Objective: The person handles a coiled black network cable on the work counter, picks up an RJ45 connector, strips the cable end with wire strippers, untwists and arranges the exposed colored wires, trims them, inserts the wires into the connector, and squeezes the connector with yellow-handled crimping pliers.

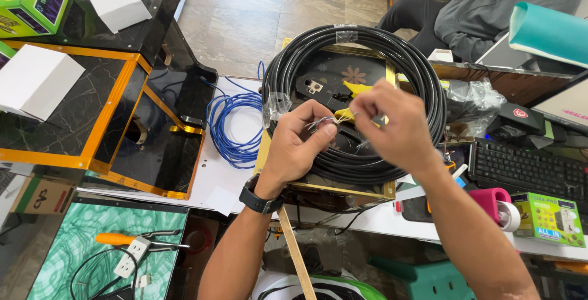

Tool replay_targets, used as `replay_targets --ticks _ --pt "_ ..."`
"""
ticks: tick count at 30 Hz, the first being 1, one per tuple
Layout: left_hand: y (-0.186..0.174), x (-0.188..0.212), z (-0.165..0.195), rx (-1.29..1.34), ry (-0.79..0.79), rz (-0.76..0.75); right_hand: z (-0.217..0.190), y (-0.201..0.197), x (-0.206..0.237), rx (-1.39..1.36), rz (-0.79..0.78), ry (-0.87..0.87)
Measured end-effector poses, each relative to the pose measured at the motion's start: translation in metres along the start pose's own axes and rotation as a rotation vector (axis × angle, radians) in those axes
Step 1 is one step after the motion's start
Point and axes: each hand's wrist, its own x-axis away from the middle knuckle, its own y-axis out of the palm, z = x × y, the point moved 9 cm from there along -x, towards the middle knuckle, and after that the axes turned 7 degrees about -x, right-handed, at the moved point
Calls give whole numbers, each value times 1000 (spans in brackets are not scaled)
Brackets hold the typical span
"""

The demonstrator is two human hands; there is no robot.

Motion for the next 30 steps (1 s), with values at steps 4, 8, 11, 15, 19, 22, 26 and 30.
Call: replay_targets --ticks 4,8,11,15,19,22,26,30 --pt "4 2 15 -144 113 -86 13 -3 -15 -160 -124 78" --pt "8 2 24 -267 173 -91 11 0 -25 -353 -285 225" --pt "7 -2 22 -277 151 -34 -19 -4 -21 -69 -312 48" --pt "4 1 20 -220 157 30 -67 17 7 204 -314 -280" --pt "5 1 18 -166 173 -1 -61 1 2 46 -279 -154" --pt "5 1 16 -142 149 -20 -56 -17 -2 -112 -188 -35" --pt "7 1 19 -139 160 -49 -66 -8 -3 110 -129 -174" --pt "8 0 25 -134 187 -69 -62 2 2 143 -96 -183"
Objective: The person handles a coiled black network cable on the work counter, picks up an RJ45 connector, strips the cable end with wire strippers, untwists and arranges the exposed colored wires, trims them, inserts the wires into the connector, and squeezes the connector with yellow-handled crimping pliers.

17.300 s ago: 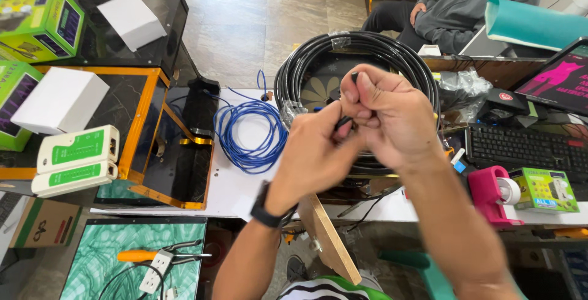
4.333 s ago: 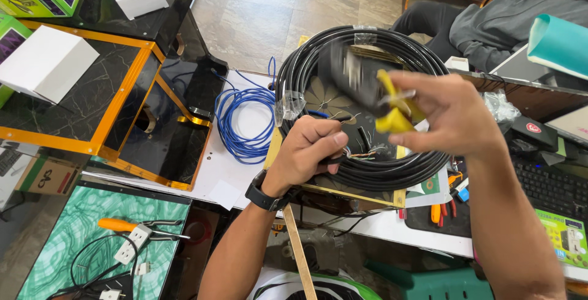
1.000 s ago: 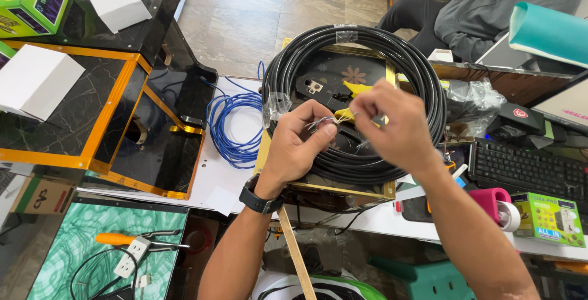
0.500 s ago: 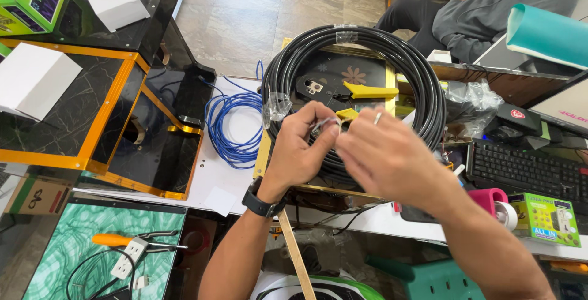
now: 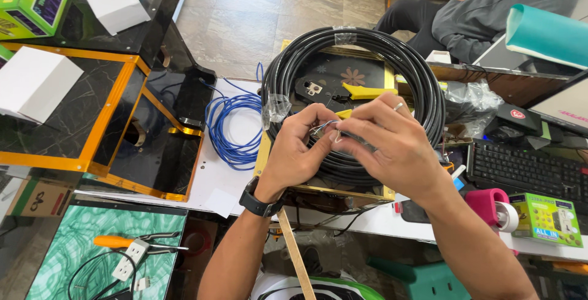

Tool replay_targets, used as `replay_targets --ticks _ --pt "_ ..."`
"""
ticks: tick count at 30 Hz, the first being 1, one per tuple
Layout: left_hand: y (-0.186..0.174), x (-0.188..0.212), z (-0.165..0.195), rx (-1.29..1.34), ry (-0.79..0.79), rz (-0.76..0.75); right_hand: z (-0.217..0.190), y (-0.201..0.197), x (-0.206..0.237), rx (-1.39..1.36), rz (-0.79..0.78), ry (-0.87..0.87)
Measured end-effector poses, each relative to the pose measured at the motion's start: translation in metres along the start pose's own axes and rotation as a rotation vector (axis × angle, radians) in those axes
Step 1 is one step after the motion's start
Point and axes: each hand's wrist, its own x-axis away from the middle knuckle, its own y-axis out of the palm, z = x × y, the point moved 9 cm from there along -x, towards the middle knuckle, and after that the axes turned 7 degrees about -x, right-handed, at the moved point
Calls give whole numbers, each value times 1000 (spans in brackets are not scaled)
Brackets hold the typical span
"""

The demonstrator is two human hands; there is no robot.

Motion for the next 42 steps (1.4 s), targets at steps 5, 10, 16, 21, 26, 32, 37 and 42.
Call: replay_targets --ticks 5,10,16,21,26,32,37,42 --pt "-1 -1 -2 -90 -30 41 2 0 3 34 67 -11" --pt "-6 -2 -5 -86 -33 114 -12 5 5 37 161 -174" --pt "-7 -1 -5 -117 -19 149 -20 8 13 97 162 -243" --pt "-13 -5 -15 -70 -81 166 -35 3 16 3 171 -240" --pt "-11 -1 -17 -64 -89 123 -4 -22 -5 24 188 -35" --pt "-10 0 -15 -99 -86 107 17 -1 -8 12 38 55" --pt "-9 2 -7 -86 6 146 25 15 10 -87 108 148" --pt "-14 7 -12 -103 -23 251 22 28 29 -81 147 202"
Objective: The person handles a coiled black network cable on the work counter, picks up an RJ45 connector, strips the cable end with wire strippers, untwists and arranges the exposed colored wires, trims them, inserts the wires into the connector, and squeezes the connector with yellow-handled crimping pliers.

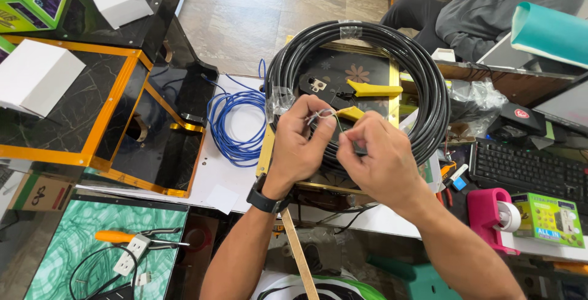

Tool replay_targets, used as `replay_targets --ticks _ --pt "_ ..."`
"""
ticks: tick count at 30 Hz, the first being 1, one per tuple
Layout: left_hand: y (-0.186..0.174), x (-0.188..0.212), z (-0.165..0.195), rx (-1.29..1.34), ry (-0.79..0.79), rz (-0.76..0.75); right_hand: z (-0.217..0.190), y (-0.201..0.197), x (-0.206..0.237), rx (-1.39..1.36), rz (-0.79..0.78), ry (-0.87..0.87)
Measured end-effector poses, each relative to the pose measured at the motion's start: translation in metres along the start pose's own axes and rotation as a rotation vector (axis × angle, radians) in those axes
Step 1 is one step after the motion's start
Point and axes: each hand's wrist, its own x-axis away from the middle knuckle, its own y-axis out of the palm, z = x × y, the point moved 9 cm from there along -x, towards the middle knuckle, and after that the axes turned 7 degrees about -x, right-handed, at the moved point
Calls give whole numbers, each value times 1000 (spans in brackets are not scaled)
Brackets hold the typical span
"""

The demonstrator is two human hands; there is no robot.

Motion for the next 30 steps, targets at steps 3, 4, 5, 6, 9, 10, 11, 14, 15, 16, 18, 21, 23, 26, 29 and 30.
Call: replay_targets --ticks 3,4,5,6,9,10,11,14,15,16,18,21,23,26,29,30 --pt "-5 0 -6 126 -48 55 1 1 9 -47 -11 9" --pt "-5 0 -10 203 -80 78 2 -1 11 -65 -15 6" --pt "-4 0 -12 243 -99 56 9 -2 14 -121 -32 68" --pt "-4 0 -14 282 -118 33 16 -3 18 -176 -49 129" --pt "-2 4 -11 297 -92 -40 69 -4 24 -393 -60 519" --pt "-2 6 -9 282 -69 -69 91 -1 26 -474 -52 683" --pt "-3 7 -9 275 -72 -75 102 10 27 -691 -90 773" --pt "-3 9 -11 261 -78 -89 115 32 30 -1164 -224 952" --pt "-3 9 -11 255 -84 -91 115 35 30 -1203 -286 968" --pt "-4 10 -12 250 -91 -90 113 38 31 -1241 -351 984" --pt "-4 10 -11 268 -88 -110 115 39 24 -1282 -344 1002" --pt "-5 11 -11 272 -100 -131 103 38 9 -1343 -388 905" --pt "-6 10 -12 278 -114 -135 89 34 -1 -1314 -458 783" --pt "-11 9 -16 292 -140 -129 70 32 -14 -1061 -556 580" --pt "-11 10 -19 284 -159 -155 56 23 -31 -609 -485 337" --pt "-9 11 -20 271 -165 -175 49 18 -39 -479 -418 232"
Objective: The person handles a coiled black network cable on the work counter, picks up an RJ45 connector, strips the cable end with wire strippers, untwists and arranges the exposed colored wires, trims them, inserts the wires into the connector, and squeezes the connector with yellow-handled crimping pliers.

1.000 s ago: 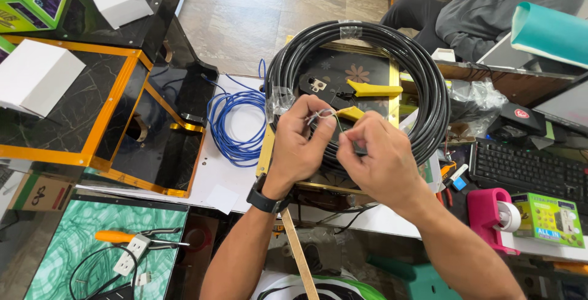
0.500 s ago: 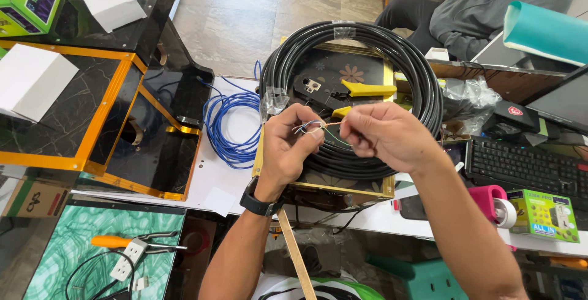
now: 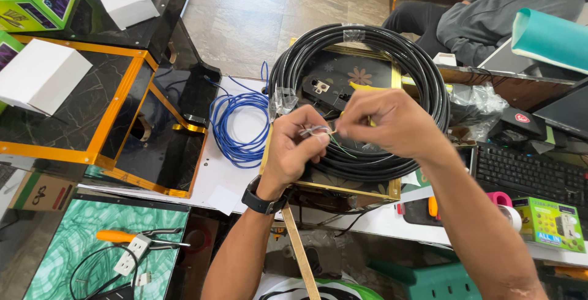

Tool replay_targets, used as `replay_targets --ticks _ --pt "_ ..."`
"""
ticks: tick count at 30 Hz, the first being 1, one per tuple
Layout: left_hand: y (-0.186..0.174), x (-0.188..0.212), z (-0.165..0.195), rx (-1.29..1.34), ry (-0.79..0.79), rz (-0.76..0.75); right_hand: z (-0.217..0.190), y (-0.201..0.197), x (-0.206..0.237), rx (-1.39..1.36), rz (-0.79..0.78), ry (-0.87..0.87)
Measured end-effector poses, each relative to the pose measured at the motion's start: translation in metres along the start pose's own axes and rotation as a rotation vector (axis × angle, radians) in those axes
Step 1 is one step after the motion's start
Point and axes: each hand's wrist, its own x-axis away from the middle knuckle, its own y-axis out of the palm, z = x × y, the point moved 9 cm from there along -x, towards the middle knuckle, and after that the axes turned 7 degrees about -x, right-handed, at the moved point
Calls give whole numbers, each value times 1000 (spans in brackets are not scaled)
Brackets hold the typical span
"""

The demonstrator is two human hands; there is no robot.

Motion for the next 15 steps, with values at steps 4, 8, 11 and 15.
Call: replay_targets --ticks 4,8,11,15 --pt "1 -3 0 -28 -6 -3 -47 7 6 458 195 -463" --pt "1 -3 2 30 -14 24 -43 -6 15 319 381 -417" --pt "0 -1 5 -3 0 33 -5 -22 14 -66 411 -99" --pt "0 -1 5 5 -1 33 29 -17 13 -441 271 128"
